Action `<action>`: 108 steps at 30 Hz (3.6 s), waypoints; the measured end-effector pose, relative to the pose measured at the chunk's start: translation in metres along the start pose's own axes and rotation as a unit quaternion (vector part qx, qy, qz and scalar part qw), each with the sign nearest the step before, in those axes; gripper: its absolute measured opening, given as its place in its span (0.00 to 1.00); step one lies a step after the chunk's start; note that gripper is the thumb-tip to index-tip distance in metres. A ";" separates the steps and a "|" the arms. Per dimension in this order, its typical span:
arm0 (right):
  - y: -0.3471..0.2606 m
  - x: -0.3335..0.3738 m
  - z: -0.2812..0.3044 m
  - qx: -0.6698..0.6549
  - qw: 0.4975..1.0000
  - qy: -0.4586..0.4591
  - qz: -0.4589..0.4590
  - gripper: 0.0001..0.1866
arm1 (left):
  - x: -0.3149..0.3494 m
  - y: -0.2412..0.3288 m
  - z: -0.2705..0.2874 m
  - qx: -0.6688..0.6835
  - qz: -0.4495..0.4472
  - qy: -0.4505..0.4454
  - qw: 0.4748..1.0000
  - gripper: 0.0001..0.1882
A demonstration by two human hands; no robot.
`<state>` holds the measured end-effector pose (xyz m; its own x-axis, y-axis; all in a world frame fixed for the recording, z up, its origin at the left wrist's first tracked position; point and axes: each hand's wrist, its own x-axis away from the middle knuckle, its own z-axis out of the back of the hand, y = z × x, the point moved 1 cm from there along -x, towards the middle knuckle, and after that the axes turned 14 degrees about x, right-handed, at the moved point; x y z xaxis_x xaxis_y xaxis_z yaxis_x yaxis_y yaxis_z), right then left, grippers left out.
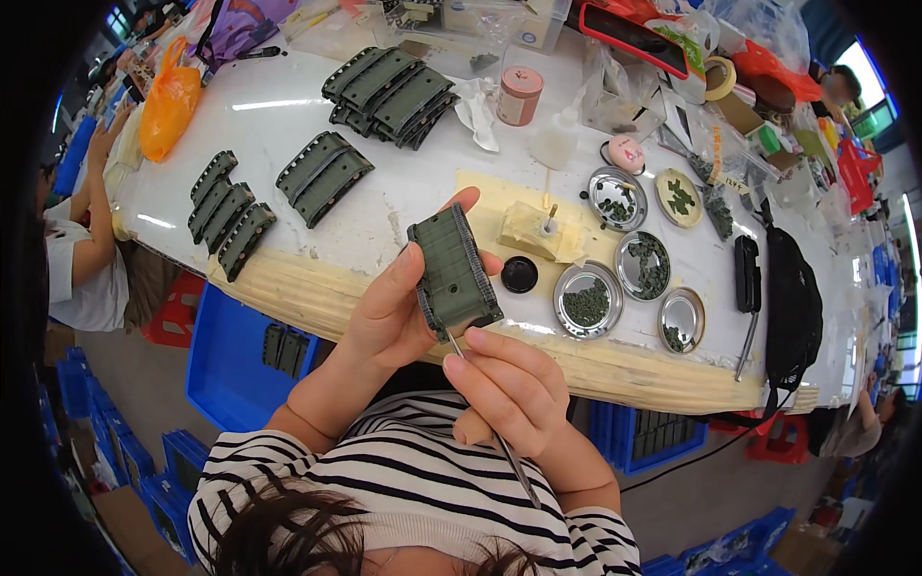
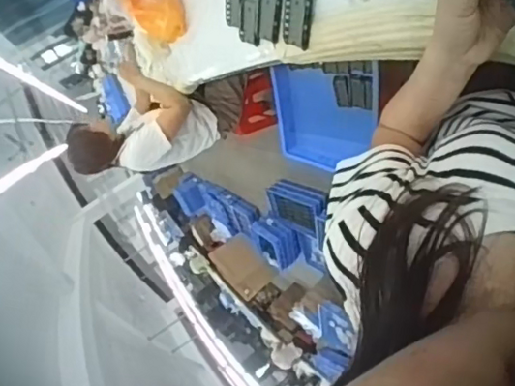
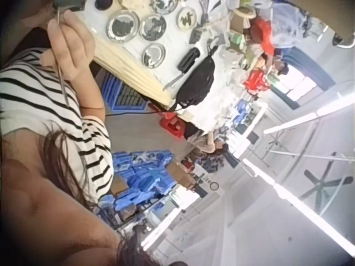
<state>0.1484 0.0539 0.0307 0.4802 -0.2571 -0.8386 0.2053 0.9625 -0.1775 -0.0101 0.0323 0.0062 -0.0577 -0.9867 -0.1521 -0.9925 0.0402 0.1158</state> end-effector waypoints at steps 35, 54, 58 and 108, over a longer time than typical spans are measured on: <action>0.007 -0.003 -0.002 -0.022 1.000 -0.013 0.005 0.20 | -0.001 0.000 0.000 0.009 0.001 0.027 1.000 0.32; 0.009 -0.031 0.001 -0.078 0.991 0.034 -0.103 0.29 | -0.002 -0.011 -0.017 0.283 0.053 0.127 0.949 0.30; 0.010 -0.036 -0.001 -0.093 0.990 0.026 -0.106 0.31 | -0.002 -0.013 -0.019 0.255 0.024 0.156 0.954 0.31; 0.013 -0.059 0.019 0.102 0.975 -0.108 0.166 0.15 | 0.006 -0.020 -0.017 -0.051 -0.123 0.199 0.971 0.24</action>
<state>0.1390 0.0795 0.0874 0.7124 0.0332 -0.7010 0.1619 0.9642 0.2102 0.0112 0.0230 0.0201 0.2462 -0.9481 0.2014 -0.9541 -0.2004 0.2228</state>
